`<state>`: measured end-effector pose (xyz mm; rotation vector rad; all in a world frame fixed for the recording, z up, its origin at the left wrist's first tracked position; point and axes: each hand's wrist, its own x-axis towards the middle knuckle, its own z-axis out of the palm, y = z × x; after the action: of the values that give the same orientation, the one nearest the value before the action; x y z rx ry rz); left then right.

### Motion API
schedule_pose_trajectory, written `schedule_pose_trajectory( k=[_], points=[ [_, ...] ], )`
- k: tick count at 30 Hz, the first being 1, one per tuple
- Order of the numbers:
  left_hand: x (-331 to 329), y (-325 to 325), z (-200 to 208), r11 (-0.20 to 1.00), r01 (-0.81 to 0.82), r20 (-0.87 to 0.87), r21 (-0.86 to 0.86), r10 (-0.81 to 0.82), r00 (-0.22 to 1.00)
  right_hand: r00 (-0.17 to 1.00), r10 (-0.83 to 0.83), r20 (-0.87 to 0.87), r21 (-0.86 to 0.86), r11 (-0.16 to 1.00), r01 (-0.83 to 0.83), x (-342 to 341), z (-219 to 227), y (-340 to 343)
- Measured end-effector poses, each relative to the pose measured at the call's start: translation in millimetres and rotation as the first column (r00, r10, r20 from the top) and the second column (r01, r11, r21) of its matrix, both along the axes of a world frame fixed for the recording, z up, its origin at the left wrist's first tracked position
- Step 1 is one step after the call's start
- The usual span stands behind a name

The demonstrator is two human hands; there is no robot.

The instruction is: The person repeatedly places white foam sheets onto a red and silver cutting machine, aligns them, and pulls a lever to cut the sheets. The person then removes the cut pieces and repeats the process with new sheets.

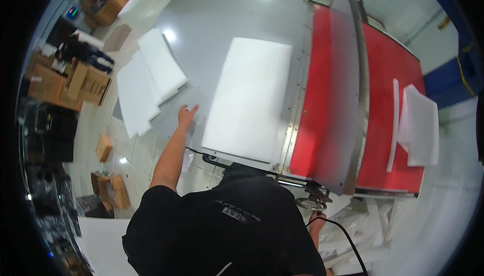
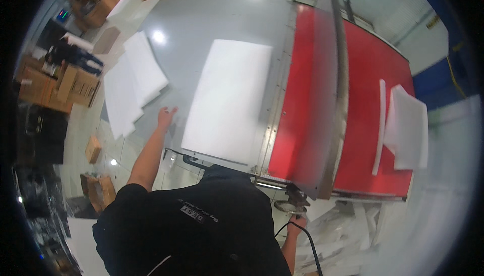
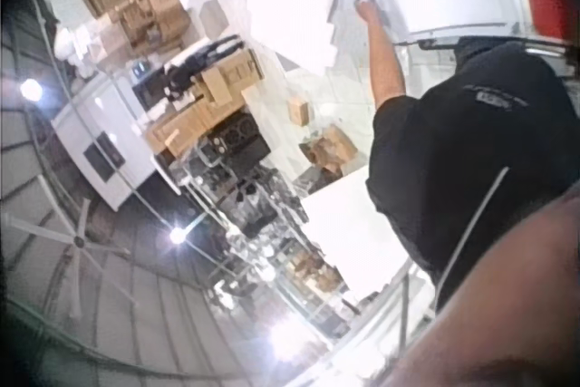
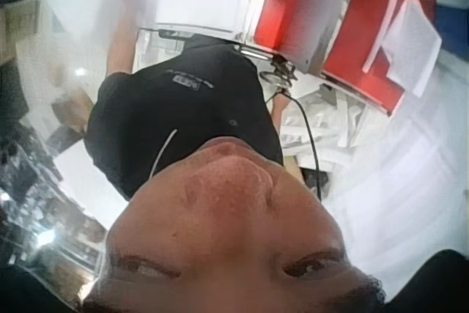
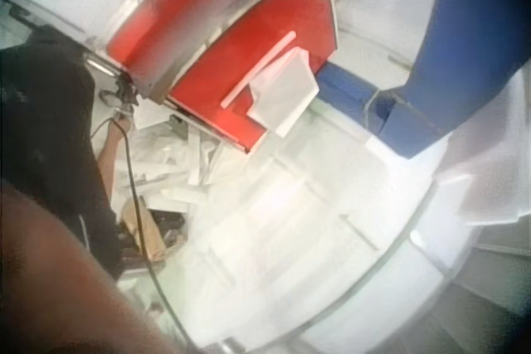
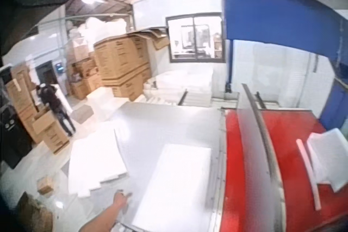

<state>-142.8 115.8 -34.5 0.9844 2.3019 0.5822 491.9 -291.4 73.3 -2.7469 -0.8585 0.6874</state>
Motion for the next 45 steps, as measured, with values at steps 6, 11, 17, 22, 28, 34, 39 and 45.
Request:
schedule_pose_trajectory(
  k=[6, 11, 17, 22, 28, 34, 39, 45],
  points=[
    [107.8, -11.2, 18.2, 0.809, 0.464, -0.231, -0.361, -0.559, 0.796, 0.999, 0.030, 0.045, -0.072, 0.997, -0.026, 0.3, 3.4, -1.9],
    [161.1, -21.9, 35.3, 0.782, 0.542, -0.160, -0.307, -0.603, 0.781, 0.992, 0.072, 0.104, -0.065, 0.996, -0.065, -9.8, 14.3, 2.4],
    [274.9, -34.8, 30.3, 0.694, 0.713, -0.104, -0.104, -0.720, 0.686, 0.997, -0.065, 0.033, -0.135, 0.988, 0.069, -7.5, 11.5, 0.9],
    [275.2, 0.7, -11.8, 0.631, 0.776, -0.077, 0.013, -0.773, 0.630, 0.997, -0.074, -0.006, -0.110, 0.991, 0.073, -5.7, 6.2, 3.3],
    [280.3, 8.7, -9.3, 0.482, 0.875, -0.297, 0.032, -0.832, 0.469, 0.991, -0.123, -0.044, -0.078, 0.990, 0.119, -5.6, 6.3, -3.0],
    [272.9, 16.2, -23.3, 0.432, 0.896, -0.273, -0.101, -0.878, 0.393, 0.996, -0.084, -0.034, 0.094, 0.992, 0.087, -3.9, 9.8, -12.1],
    [272.1, 38.7, -25.0, 0.344, 0.892, -0.332, -0.292, -0.912, 0.243, 0.984, -0.104, -0.148, 0.066, 0.991, 0.114, -1.3, 10.6, -17.2],
    [276.1, 39.3, -15.7, 0.301, 0.888, -0.326, -0.347, -0.927, 0.187, 0.977, -0.138, -0.162, 0.066, 0.986, 0.150, -1.9, 7.8, -16.7]
  ],
)
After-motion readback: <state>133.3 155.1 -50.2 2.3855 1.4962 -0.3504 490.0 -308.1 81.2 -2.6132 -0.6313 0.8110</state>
